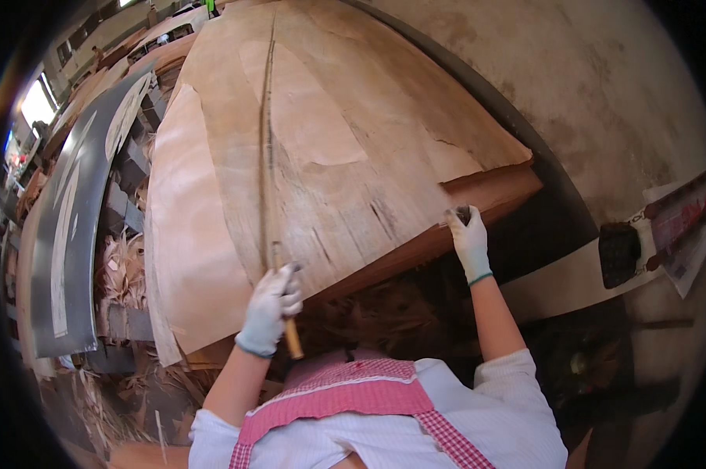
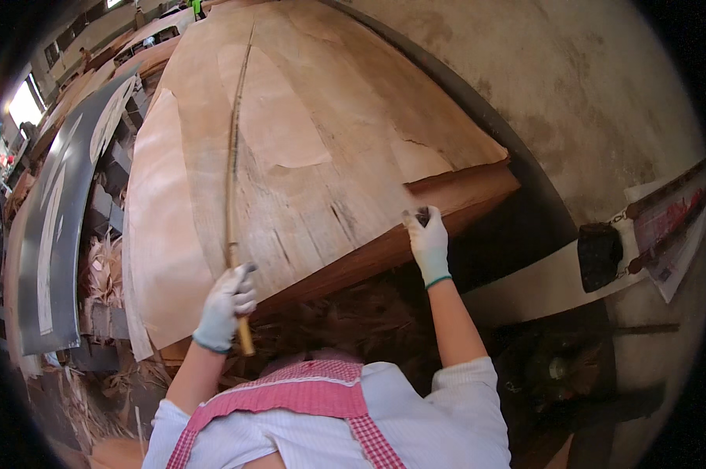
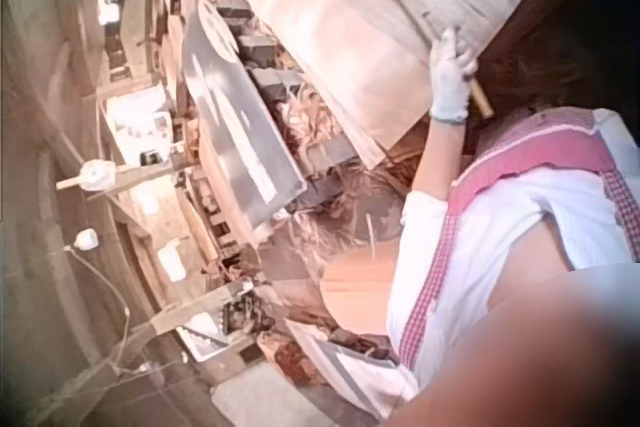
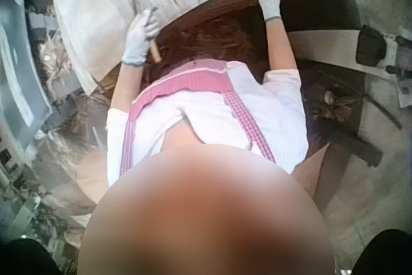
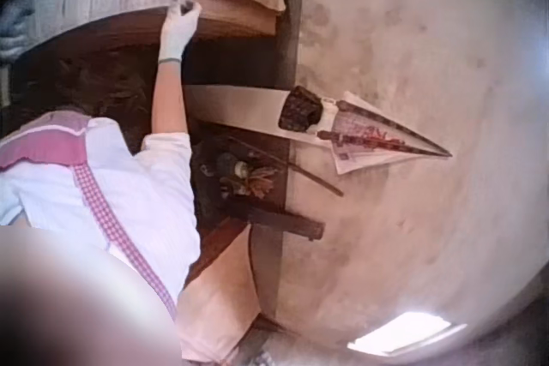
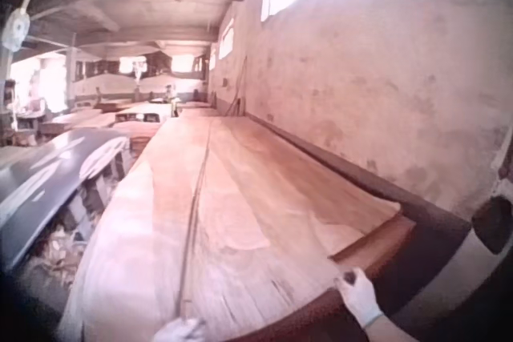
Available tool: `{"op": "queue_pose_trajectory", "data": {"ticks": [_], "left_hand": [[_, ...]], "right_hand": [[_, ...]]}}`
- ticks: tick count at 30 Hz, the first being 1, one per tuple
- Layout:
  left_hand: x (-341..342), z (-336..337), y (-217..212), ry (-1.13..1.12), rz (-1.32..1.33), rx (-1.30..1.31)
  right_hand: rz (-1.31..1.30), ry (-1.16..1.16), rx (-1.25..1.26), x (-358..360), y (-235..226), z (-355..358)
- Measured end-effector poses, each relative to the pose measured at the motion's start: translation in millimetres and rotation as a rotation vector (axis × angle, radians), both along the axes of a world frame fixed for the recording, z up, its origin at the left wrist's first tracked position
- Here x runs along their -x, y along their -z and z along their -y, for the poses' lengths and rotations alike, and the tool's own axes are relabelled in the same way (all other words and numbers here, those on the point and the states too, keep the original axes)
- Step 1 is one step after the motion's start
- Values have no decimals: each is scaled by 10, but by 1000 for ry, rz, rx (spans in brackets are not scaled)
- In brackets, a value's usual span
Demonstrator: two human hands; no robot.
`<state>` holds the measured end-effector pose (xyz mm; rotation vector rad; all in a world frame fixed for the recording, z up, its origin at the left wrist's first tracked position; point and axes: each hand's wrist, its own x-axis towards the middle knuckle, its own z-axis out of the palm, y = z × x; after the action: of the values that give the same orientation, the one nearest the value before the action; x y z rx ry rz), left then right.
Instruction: The person peels thin wood veneer sheets from a large curved surface using a small knife and a long stick. They lift and remove the veneer in sections, then stack the peeled sheets on a nearby table.
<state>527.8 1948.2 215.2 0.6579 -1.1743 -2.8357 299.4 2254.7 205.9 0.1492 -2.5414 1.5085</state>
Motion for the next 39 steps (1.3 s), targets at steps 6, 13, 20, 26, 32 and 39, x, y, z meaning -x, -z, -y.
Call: {"op": "queue_pose_trajectory", "data": {"ticks": [6,13,20,26,32,39], "left_hand": [[-671,-295,-191,-124,207,305],[-1291,-240,-127,-237,347,472],[-1227,-157,170,-71,252,138],[-1599,-173,504,202,187,187],[-1368,-381,1020,222,141,-88],[-1061,-393,611,226,-133,375]], "right_hand": [[516,-20,296,681,509,-144],[-30,-244,344,518,-115,385],[-368,-668,-188,-564,-1510,2195],[-430,-1119,-403,-1666,-1133,4008],[-450,-1325,-611,-2531,-327,4992],[-404,-1507,-612,-2955,-99,4908]]}}
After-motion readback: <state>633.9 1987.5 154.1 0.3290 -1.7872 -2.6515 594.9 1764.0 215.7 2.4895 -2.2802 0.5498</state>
